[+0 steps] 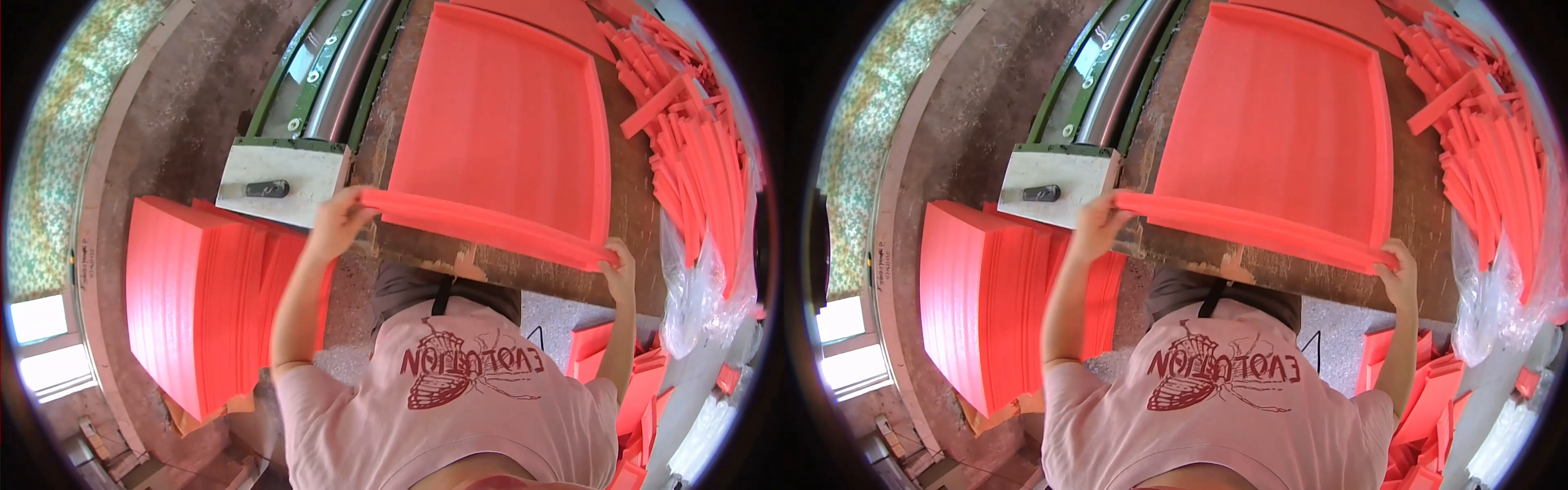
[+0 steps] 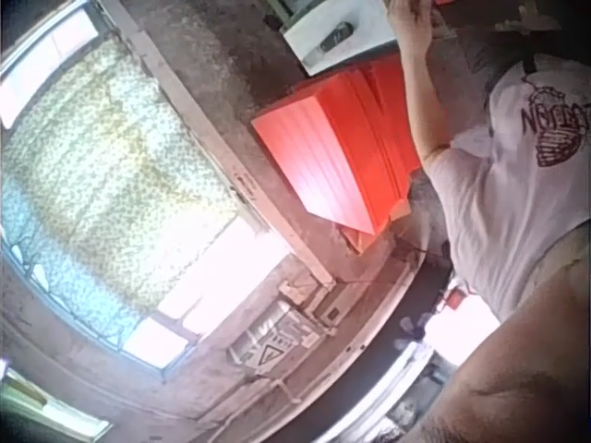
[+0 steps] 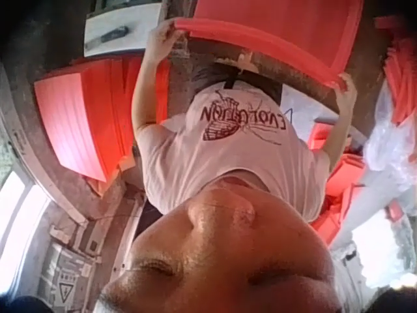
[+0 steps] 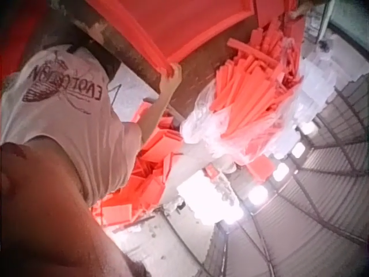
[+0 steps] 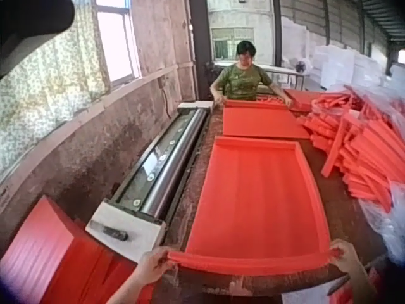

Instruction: The person assembles foam trays by applying glue to foam border strips using a roller machine, then attaching the strips to the trays by hand.

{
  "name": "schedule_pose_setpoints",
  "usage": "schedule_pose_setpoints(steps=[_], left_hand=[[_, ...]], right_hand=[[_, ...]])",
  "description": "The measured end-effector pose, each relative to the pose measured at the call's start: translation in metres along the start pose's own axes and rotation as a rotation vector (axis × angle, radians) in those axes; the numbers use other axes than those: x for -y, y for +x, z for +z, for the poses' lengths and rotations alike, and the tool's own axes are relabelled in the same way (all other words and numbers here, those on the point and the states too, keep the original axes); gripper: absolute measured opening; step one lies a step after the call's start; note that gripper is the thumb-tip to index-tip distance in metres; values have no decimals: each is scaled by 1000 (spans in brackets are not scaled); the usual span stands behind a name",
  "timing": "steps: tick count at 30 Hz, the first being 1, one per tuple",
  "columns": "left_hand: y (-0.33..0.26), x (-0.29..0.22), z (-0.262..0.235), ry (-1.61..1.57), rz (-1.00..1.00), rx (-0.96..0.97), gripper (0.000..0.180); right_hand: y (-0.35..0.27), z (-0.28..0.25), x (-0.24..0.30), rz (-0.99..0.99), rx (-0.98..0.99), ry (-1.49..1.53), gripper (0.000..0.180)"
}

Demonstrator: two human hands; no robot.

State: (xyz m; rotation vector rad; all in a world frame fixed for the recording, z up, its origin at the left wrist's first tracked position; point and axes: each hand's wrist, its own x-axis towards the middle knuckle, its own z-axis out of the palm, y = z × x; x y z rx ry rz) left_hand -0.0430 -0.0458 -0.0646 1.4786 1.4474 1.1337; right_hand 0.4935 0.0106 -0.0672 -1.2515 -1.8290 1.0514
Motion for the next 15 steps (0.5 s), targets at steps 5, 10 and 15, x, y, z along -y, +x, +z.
schedule_pose_setpoints(steps=[5,10,15], left_hand=[[4,47,32,327,192,67,26],[-3,57,23,266,91,93,22],[3,51,23,326,126,150,21]], right_hand=[[-28,6,-3,-8,-56,-162,28],[-20,25,10,27,-85,-310,27],[-22,26,5,-17,-80,-356,27]])
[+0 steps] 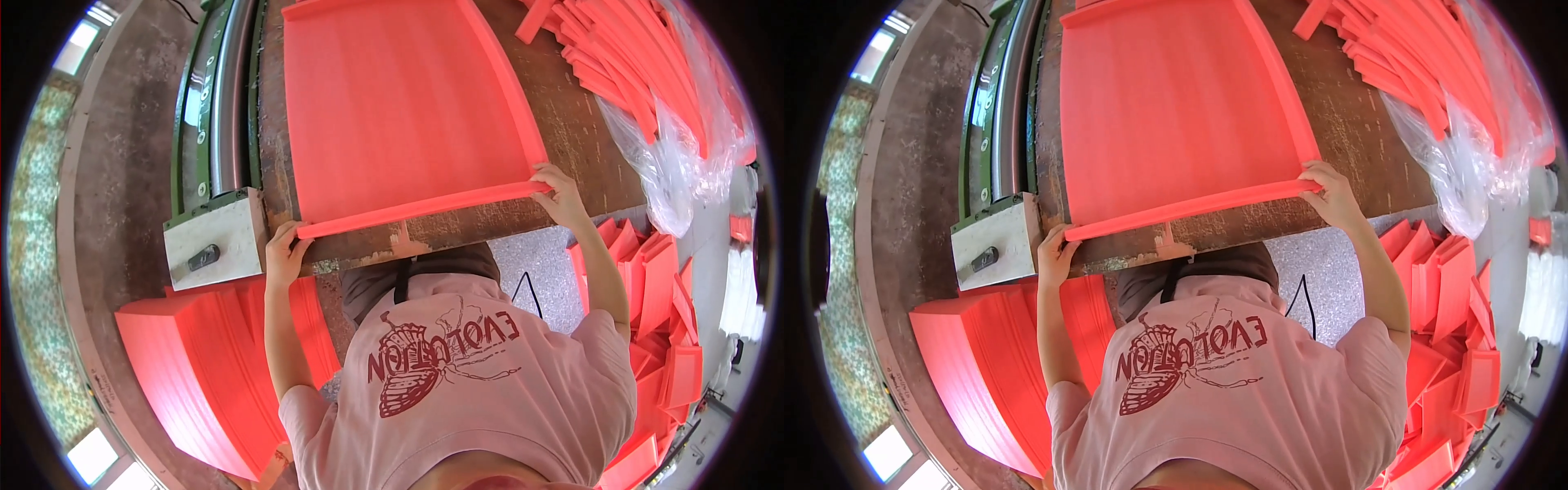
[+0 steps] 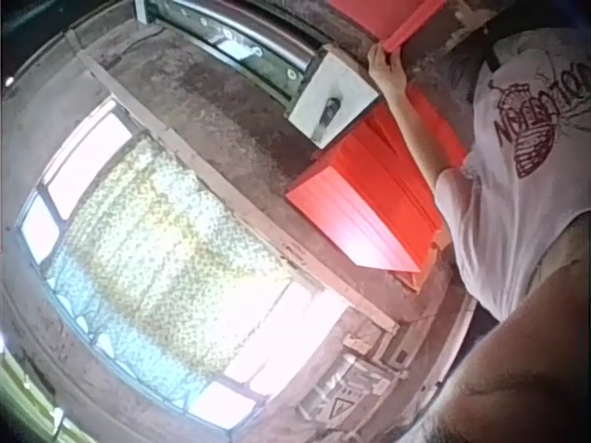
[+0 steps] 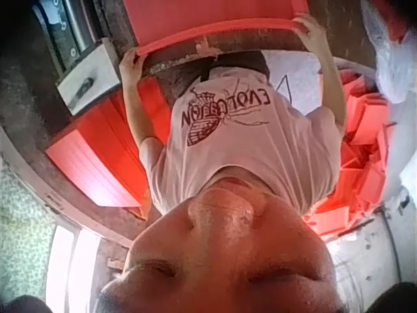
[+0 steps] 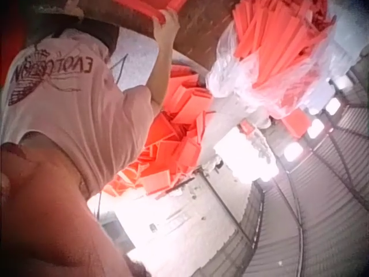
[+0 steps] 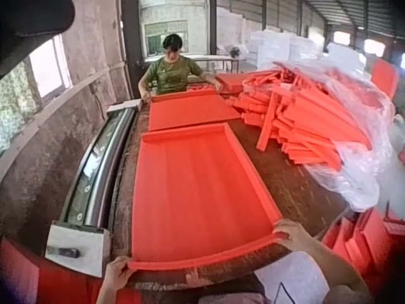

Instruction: The person assembles foam trays by applying glue to foam border strips using a roller machine, then attaching the strips to the trays by hand.

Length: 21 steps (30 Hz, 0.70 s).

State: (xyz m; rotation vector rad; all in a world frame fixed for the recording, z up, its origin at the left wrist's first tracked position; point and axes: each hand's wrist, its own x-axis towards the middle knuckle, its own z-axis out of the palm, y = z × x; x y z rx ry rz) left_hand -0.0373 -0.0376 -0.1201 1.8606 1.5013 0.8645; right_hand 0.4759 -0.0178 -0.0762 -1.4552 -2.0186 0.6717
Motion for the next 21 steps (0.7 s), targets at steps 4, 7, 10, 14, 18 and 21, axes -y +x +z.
schedule_pose_setpoints(steps=[4,7,10,14,18,21], left_hand=[[0,-2,3,-13,-18,-21,19],[2,-15,5,113,74,-51,26],[10,-55,19,286,221,-261,39],[32,-123,70,676,366,0,45],[42,-99,87,711,226,293,41],[29,-68,42,814,210,144,39]], right_hand=[[-1,6,5,-111,-1,-264,28],[-8,14,-8,-120,-17,-420,33],[0,22,44,-133,-74,-857,46],[39,111,120,-305,-12,-391,71],[44,131,118,-285,114,-349,88],[17,73,77,10,36,-566,91]])
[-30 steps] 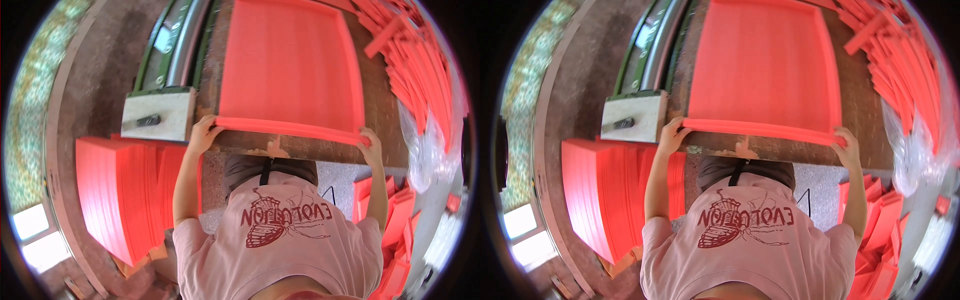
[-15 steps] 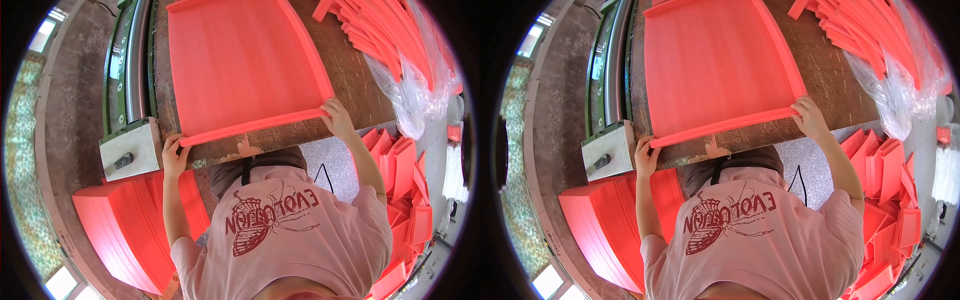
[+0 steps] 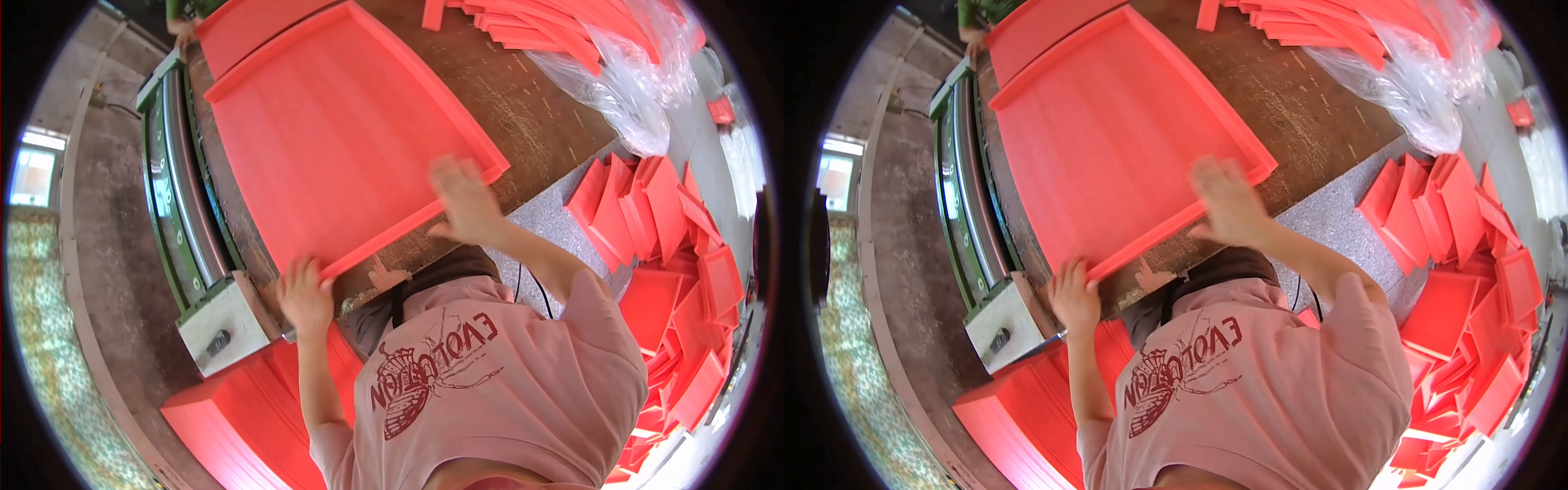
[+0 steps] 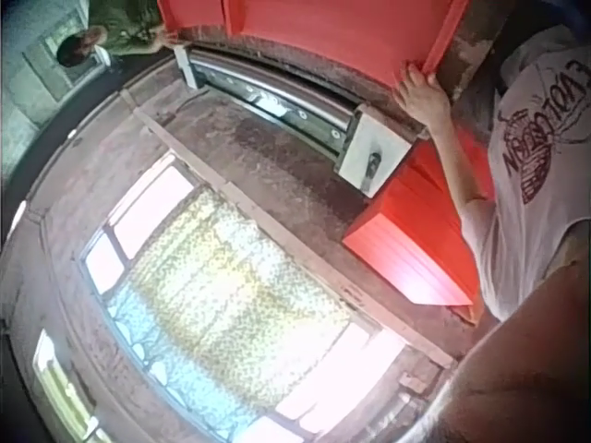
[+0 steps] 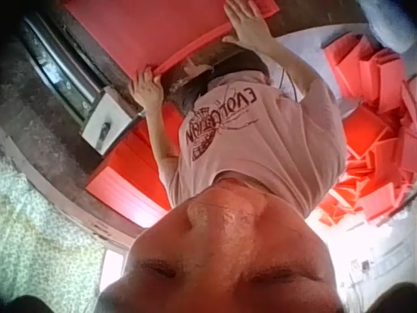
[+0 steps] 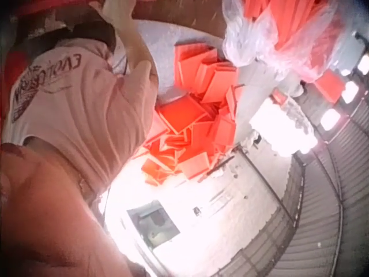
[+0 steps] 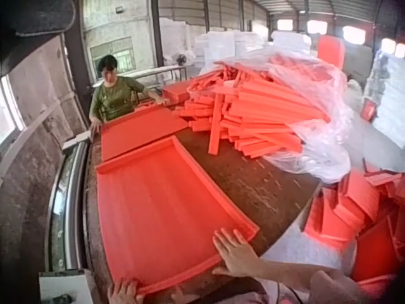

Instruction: The person assembles foam trays by applying glue to foam border strips using a roller machine, then attaching the strips to the trays by hand.

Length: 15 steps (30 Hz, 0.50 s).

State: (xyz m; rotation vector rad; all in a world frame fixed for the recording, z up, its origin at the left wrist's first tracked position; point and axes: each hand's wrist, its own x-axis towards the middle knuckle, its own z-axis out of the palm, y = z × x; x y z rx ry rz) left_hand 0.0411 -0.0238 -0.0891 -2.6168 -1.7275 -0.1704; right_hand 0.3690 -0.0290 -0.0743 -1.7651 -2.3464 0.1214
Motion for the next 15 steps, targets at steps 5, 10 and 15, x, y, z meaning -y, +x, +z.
schedule_pose_setpoints(steps=[5,10,15], left_hand=[[-10,16,6,-320,-36,-183,42],[-15,10,20,-369,-109,-209,43],[-15,11,15,-372,-114,-168,45]], right_hand=[[-27,43,-68,566,-712,406,77],[-28,41,-67,722,-519,664,69],[-48,38,-96,372,-382,703,68]])
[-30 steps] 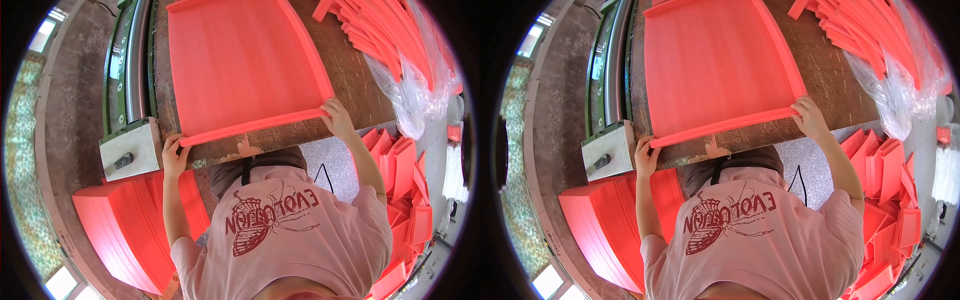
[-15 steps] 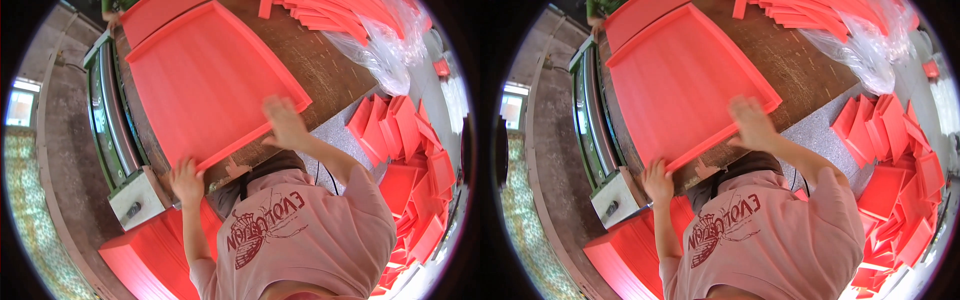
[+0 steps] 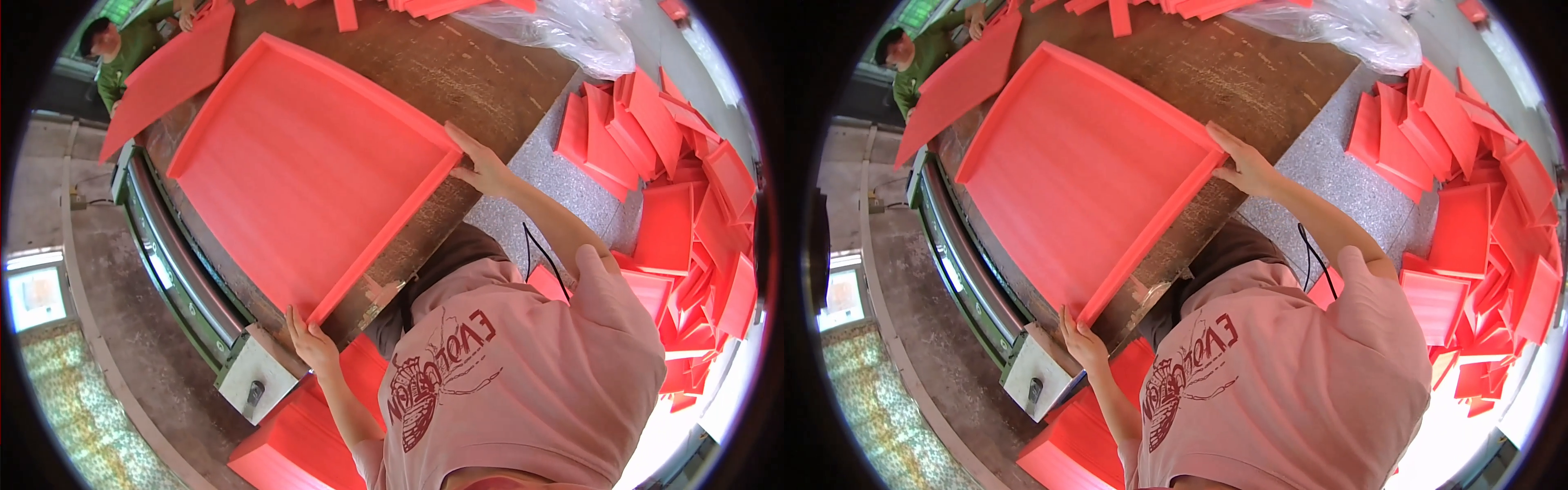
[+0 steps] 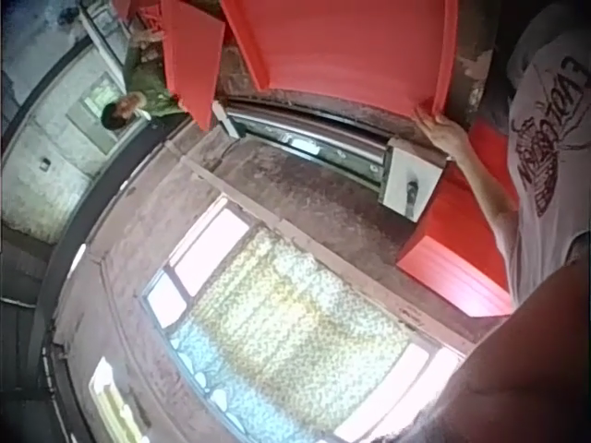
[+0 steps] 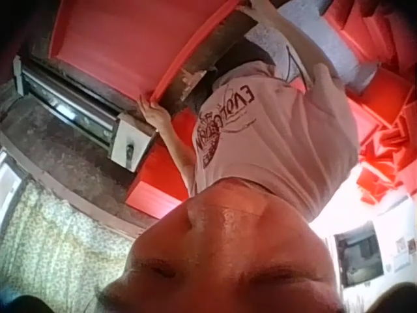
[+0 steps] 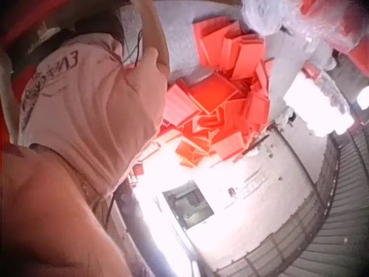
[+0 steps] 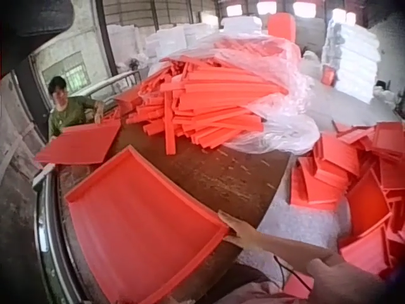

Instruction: The person assembles foam trays by applying glue to foam border strips using a roller machine, then attaching the strips to the trays by hand.

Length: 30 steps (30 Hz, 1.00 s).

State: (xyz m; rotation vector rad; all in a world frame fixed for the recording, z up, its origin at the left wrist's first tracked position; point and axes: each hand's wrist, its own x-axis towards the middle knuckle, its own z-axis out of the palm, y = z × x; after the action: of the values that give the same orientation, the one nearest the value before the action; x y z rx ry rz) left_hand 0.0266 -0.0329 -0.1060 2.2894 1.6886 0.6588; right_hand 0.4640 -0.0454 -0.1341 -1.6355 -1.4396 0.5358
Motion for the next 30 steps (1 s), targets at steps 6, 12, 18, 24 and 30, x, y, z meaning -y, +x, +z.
schedule_pose_setpoints(steps=[6,12,18,24,30], left_hand=[[-3,5,-2,24,37,22,45],[-1,3,-1,50,34,16,44],[3,2,-1,11,2,-3,44],[-1,7,-4,-39,-131,34,46],[-45,24,-27,-1416,-845,46,46]], right_hand=[[-2,-4,3,-71,50,-26,64],[1,-6,0,-58,79,4,64],[12,22,24,42,-147,86,76],[17,28,21,176,-108,18,75],[38,-45,8,907,434,809,54]])
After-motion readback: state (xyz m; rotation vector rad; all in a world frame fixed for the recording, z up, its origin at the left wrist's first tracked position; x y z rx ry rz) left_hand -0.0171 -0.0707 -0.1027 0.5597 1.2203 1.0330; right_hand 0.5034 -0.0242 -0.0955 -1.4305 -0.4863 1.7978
